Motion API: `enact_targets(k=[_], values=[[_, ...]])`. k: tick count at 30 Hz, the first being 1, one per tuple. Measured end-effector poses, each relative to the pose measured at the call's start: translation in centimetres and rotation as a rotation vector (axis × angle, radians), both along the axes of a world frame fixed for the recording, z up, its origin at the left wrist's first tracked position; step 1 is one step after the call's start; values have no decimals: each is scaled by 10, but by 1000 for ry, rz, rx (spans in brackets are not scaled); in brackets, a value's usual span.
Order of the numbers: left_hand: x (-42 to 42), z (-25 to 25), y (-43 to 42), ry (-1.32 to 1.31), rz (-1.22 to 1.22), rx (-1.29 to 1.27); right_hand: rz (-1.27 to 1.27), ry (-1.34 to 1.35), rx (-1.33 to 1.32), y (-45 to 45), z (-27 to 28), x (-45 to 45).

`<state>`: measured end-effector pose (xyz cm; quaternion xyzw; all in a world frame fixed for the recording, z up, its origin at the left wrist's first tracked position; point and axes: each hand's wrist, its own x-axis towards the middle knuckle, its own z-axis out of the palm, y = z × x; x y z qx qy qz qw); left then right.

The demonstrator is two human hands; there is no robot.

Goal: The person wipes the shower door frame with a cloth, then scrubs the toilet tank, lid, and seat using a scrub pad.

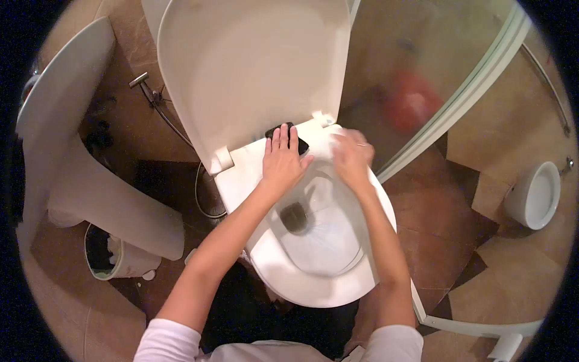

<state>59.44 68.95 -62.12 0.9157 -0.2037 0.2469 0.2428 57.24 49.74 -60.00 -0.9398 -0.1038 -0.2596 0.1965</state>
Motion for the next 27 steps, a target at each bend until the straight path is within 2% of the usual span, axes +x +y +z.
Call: enact_targets(k=[1,2,3,4,5,7,8,10,12,14,15,17,18,19,20,22,24,26,27], values=[[7,-4,-7,-56,82,95,-310,-45,-282,-9,-1,-19],[12,-5,-8,-52,90,117,-453,-66,-308,-24,-20,-24],[19,-5,-7,-32,61,151,-483,116,-151,-37,-38,-24],[29,-5,-3,-16,34,190,-503,293,11,-34,-30,-27],[41,-7,8,-91,-26,158,-494,305,47,-30,-26,-31],[58,4,44,-127,-93,257,-451,349,-55,-21,-16,-29],[65,18,60,-152,-161,304,-445,341,-10,-21,-15,-28],[80,73,77,-464,-177,281,-413,347,-1,-26,-16,-29],[91,141,70,-710,-155,147,-405,324,22,-29,-15,-29],[96,183,59,-784,-81,187,-385,355,30,-30,-13,-29],[102,172,60,-775,-84,197,-381,366,38,-30,-14,-29],[118,123,69,-686,-201,407,-385,306,32,-31,-17,-29],[106,83,73,-631,-204,583,-380,315,42,-32,-20,-30],[98,38,82,-636,-300,638,-389,311,35,-32,-22,-30],[81,24,87,-531,-399,647,-398,302,27,-33,-22,-29],[78,38,85,-491,-361,782,-397,304,44,-32,-23,-28],[108,70,78,-698,-280,708,-399,318,36,-35,-20,-27],[130,126,61,-825,-178,543,-381,296,32,-34,-21,-29],[128,119,60,-813,-180,540,-381,307,28,-34,-20,-28]])
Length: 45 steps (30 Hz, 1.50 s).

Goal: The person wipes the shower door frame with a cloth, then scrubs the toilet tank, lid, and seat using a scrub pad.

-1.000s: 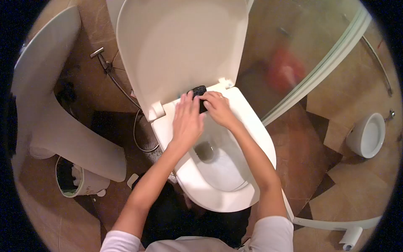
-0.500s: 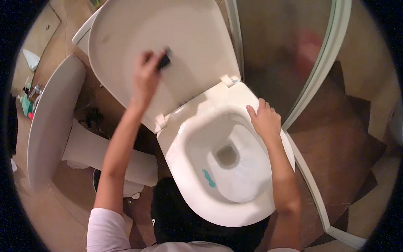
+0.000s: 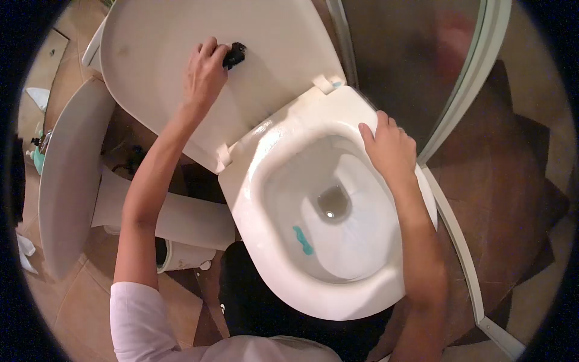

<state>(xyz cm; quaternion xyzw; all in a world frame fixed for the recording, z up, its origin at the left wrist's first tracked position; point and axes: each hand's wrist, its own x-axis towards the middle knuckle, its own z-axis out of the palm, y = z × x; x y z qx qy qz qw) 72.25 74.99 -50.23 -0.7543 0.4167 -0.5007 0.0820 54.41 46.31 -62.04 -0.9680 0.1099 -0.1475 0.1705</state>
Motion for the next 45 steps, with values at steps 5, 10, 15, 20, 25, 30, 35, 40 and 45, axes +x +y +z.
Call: enact_targets(k=[5,10,15,20,25,30,35,40,45], values=[[-44,-86,6,262,-28,278,-22,40,25,1,2,-2],[37,32,29,-181,220,110,-31,51,61,-2,-1,0],[23,60,23,-328,-53,-83,-20,25,78,0,1,-2],[-43,-77,35,137,19,340,-17,-31,38,-1,-8,-2],[9,-17,-36,38,-42,292,-67,-6,-70,9,-8,0],[19,-88,-102,164,0,198,-41,-9,-19,-1,-6,1],[61,-49,-109,-169,-77,218,-22,88,127,-4,0,-1],[41,-42,-115,-36,37,112,-28,34,96,-5,-3,1],[19,-77,-102,106,-12,406,-14,48,135,-4,-3,-1]])
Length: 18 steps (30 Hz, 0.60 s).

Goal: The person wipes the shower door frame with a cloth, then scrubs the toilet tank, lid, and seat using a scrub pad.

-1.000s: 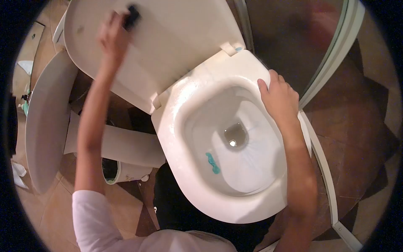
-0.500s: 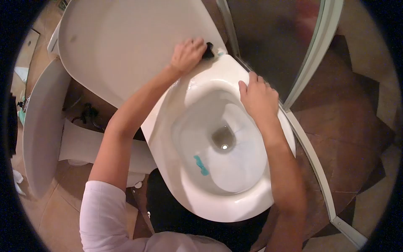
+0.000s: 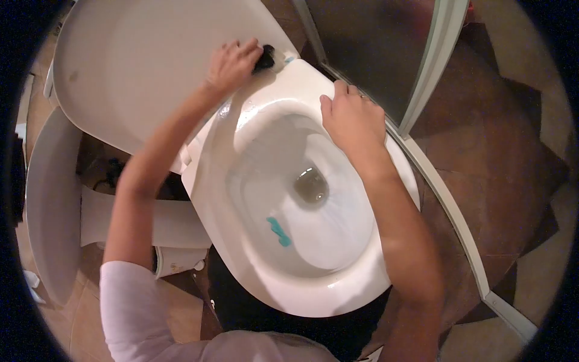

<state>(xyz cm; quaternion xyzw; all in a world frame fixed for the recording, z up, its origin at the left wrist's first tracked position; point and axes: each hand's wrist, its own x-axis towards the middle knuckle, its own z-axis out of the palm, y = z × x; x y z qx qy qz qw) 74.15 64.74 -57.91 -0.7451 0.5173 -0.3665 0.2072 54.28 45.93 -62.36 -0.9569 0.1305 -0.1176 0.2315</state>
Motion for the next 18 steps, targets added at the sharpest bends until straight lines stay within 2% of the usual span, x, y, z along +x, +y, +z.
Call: enact_targets(k=[1,3,4,6,8,9,10,13,16,18], values=[[23,8,7,-273,-157,-54,-5,9,-9,0,0,0],[34,57,7,-99,-116,-340,-19,19,-5,-1,0,0],[22,74,11,-81,3,-271,-8,29,4,-2,2,0],[11,60,21,-134,92,-263,7,41,25,-1,1,0],[8,18,24,-81,-100,-291,3,-24,-38,-2,0,-1],[-5,-1,18,-13,-84,-227,0,-28,-41,-2,0,-1],[-18,-9,10,90,53,-124,-5,-27,-45,-1,1,-1],[-3,2,-15,151,63,-189,-7,-2,-54,0,1,1],[8,9,-45,193,85,-118,-14,8,-66,2,-2,4],[4,5,-54,432,205,-129,-13,6,-75,1,-3,6]])
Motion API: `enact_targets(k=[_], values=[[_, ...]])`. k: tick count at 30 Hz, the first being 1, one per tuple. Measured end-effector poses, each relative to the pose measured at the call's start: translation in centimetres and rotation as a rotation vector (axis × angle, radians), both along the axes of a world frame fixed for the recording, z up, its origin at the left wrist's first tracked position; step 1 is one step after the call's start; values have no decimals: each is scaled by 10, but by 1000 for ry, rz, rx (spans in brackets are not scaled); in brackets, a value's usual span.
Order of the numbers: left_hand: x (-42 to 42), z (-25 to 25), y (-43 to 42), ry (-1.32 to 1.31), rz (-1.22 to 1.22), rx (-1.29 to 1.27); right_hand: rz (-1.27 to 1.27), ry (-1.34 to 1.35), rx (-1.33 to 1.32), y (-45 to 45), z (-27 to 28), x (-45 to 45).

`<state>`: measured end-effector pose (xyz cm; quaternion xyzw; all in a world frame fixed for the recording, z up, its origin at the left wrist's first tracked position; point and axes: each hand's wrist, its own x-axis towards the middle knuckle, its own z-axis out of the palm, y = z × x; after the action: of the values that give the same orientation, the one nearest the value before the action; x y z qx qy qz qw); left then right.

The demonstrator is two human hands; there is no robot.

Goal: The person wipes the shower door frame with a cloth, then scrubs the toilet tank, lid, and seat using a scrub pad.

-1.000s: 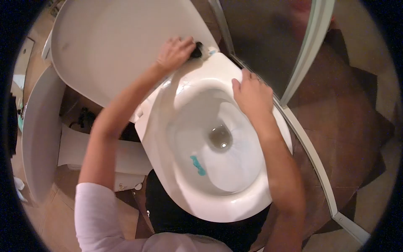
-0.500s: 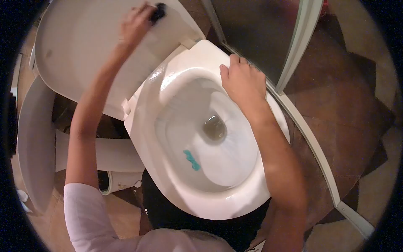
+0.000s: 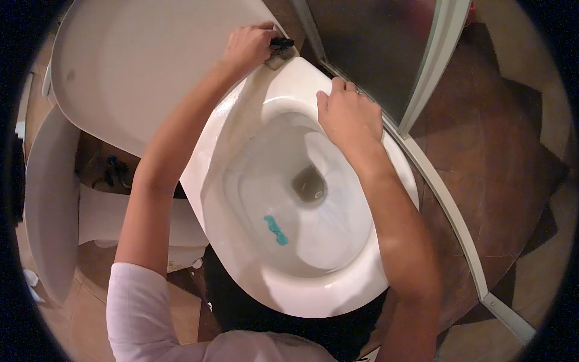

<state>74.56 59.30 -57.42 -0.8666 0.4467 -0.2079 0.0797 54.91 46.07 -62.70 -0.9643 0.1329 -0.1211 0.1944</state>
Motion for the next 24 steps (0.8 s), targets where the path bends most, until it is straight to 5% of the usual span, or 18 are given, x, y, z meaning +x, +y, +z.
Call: enact_targets(k=[8,11,13,20,24], values=[[7,1,40,334,-109,52,7,88,119,-6,4,0],[-25,2,65,399,-111,-131,11,39,75,-4,4,-3],[-44,1,49,464,197,-330,-7,35,59,-3,4,-3],[-60,-22,53,226,-164,-283,-18,-2,29,1,1,-2],[-44,-15,34,169,-12,-174,-20,-4,14,1,5,-2]])
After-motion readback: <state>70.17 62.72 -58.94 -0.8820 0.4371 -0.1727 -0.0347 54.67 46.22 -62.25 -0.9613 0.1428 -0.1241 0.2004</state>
